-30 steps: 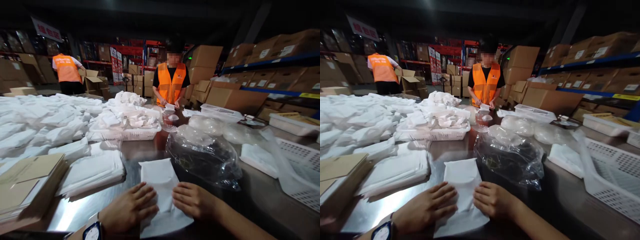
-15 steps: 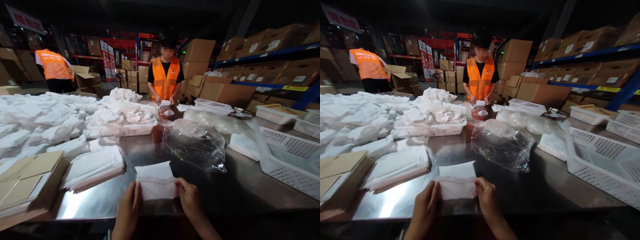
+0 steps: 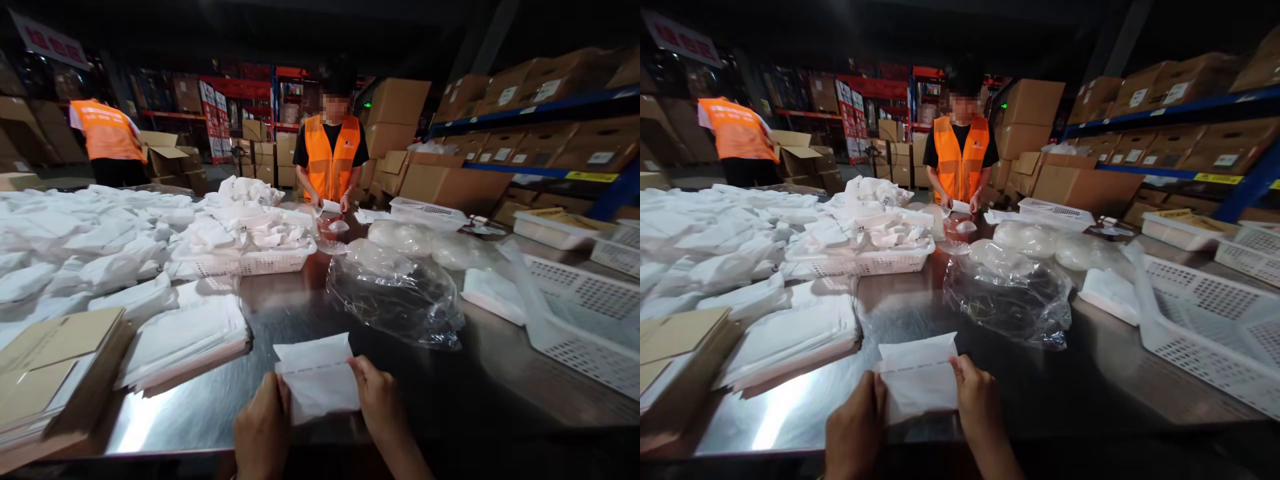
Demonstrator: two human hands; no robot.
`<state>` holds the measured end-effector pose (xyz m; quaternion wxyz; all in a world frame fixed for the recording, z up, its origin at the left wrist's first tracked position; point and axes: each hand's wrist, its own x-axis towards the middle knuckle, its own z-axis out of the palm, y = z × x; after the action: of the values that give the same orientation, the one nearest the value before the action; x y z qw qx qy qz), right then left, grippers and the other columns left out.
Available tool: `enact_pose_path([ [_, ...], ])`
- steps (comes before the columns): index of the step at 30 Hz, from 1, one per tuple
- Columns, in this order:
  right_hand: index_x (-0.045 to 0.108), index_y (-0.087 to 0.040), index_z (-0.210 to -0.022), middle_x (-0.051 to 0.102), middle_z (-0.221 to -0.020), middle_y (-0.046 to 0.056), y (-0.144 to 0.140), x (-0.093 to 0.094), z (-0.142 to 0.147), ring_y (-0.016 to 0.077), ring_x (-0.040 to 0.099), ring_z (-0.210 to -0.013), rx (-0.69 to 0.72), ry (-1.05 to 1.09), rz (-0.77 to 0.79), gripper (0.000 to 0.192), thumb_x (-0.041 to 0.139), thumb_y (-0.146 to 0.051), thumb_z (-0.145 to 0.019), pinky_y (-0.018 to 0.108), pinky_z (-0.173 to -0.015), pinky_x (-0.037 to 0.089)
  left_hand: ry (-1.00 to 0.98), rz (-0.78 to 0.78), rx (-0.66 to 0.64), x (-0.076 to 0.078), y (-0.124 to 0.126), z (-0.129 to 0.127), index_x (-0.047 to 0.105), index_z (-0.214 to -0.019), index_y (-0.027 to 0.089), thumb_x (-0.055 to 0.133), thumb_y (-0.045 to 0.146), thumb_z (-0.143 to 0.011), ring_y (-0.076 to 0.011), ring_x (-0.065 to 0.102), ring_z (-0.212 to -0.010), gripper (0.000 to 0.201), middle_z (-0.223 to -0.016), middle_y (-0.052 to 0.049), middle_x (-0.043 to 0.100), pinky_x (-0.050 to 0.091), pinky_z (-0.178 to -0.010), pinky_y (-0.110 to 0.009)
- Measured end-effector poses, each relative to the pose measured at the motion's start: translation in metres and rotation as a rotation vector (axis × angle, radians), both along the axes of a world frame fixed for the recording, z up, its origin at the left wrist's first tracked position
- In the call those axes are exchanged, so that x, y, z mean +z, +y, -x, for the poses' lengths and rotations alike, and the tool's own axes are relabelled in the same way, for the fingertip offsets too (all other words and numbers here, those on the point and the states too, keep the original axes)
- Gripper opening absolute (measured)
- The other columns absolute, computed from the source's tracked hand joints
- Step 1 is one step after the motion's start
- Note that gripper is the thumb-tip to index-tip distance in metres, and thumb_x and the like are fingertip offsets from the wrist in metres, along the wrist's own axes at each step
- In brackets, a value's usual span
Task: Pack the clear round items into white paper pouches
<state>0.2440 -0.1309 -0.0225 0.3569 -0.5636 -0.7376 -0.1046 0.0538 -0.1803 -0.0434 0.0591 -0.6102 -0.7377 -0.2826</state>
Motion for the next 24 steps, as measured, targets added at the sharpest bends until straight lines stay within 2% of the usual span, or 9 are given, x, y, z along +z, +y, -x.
enact_pose_path([
  [6,0.058,-0.023,-0.058,0.057,-0.042,0.006,0.009,-0.007,-0.004,0.0193,0.055,-0.035,-0.081,-0.117,0.052,0.071,0.009,-0.051,-0.101,0.031,-0.040,0.020,0.025,0.081,-0.043,0.006,0.005,-0.003,0.055,-0.076,0.021,0.036,0.020,-0.097,-0.0196,0.064,-0.057,0.028,-0.065,-0.002,0.065,0.028,-0.048,-0.025],
  [11,0.061,-0.024,-0.060,0.062,-0.047,0.004,0.018,-0.009,-0.006,0.0183,0.059,-0.040,-0.005,-0.130,0.165,0.061,0.020,-0.043,-0.102,0.029,-0.039,0.023,0.045,0.301,-0.005,0.025,0.007,0.007,0.061,-0.082,0.020,0.036,0.033,-0.098,-0.0255,0.066,-0.053,0.032,-0.065,-0.007,0.068,0.033,-0.043,-0.026],
  [12,0.060,-0.025,-0.060,0.061,-0.046,0.004,0.019,-0.010,-0.006,0.0181,0.059,-0.040,-0.012,-0.129,0.153,0.062,0.019,-0.042,-0.103,0.029,-0.039,0.023,0.060,0.277,0.015,0.031,0.006,0.008,0.064,-0.090,0.019,0.037,0.036,-0.097,-0.0260,0.065,-0.052,0.032,-0.070,-0.009,0.070,0.036,-0.042,-0.028],
  [14,0.059,-0.024,-0.058,0.059,-0.043,0.004,0.019,-0.013,-0.005,0.0186,0.059,-0.037,-0.047,-0.132,0.102,0.065,0.015,-0.043,-0.102,0.029,-0.038,0.022,0.136,0.080,-0.025,0.042,0.006,0.008,0.061,-0.115,0.017,0.037,0.029,-0.096,-0.0264,0.069,-0.064,0.032,-0.096,-0.014,0.072,0.047,-0.050,-0.033],
  [16,0.058,-0.024,-0.058,0.059,-0.043,0.004,0.018,-0.015,-0.004,0.0193,0.060,-0.038,-0.060,-0.125,0.087,0.064,0.016,-0.042,-0.103,0.028,-0.037,0.025,0.281,-0.210,-0.255,0.048,0.012,0.001,0.050,-0.133,0.019,0.037,0.016,-0.092,-0.0273,0.067,-0.095,0.043,-0.125,-0.013,0.062,0.053,-0.075,-0.039],
  [18,0.056,-0.024,-0.058,0.058,-0.042,0.003,0.014,-0.013,-0.002,0.0199,0.060,-0.038,-0.051,-0.107,0.087,0.061,0.018,-0.042,-0.103,0.027,-0.035,0.029,0.402,-0.367,-0.520,0.045,0.023,-0.009,0.053,-0.130,0.021,0.039,0.010,-0.087,-0.0287,0.057,-0.117,0.047,-0.133,-0.010,0.057,0.046,-0.095,-0.047],
  [20,0.060,-0.021,-0.071,0.063,-0.050,0.005,0.008,-0.005,0.001,0.0210,0.061,-0.039,-0.075,-0.081,0.001,0.055,0.021,-0.043,-0.102,0.027,-0.033,0.034,0.443,-0.371,-0.592,0.035,0.036,-0.019,0.059,-0.124,0.024,0.044,0.013,-0.083,-0.0306,0.053,-0.121,0.044,-0.131,-0.011,0.058,0.043,-0.097,-0.054],
  [22,0.061,-0.014,-0.106,0.072,-0.081,0.015,0.001,0.005,0.006,0.0257,0.068,-0.057,-0.150,-0.069,-0.204,0.043,0.031,-0.043,-0.100,0.030,-0.040,0.046,0.426,-0.320,-0.529,0.023,0.045,-0.024,0.059,-0.124,0.029,0.049,0.013,-0.079,-0.0333,0.051,-0.122,0.049,-0.135,-0.011,0.054,0.041,-0.094,-0.059],
  [24,0.039,-0.011,-0.140,0.061,-0.120,0.023,-0.004,0.011,0.013,0.0321,0.067,-0.095,-0.144,-0.109,-0.415,0.047,0.043,-0.032,-0.097,0.038,-0.067,0.057,0.424,-0.311,-0.494,0.014,0.049,-0.025,0.054,-0.128,0.036,0.051,0.010,-0.075,-0.0346,0.047,-0.125,0.059,-0.140,-0.008,0.050,0.038,-0.094,-0.063],
])
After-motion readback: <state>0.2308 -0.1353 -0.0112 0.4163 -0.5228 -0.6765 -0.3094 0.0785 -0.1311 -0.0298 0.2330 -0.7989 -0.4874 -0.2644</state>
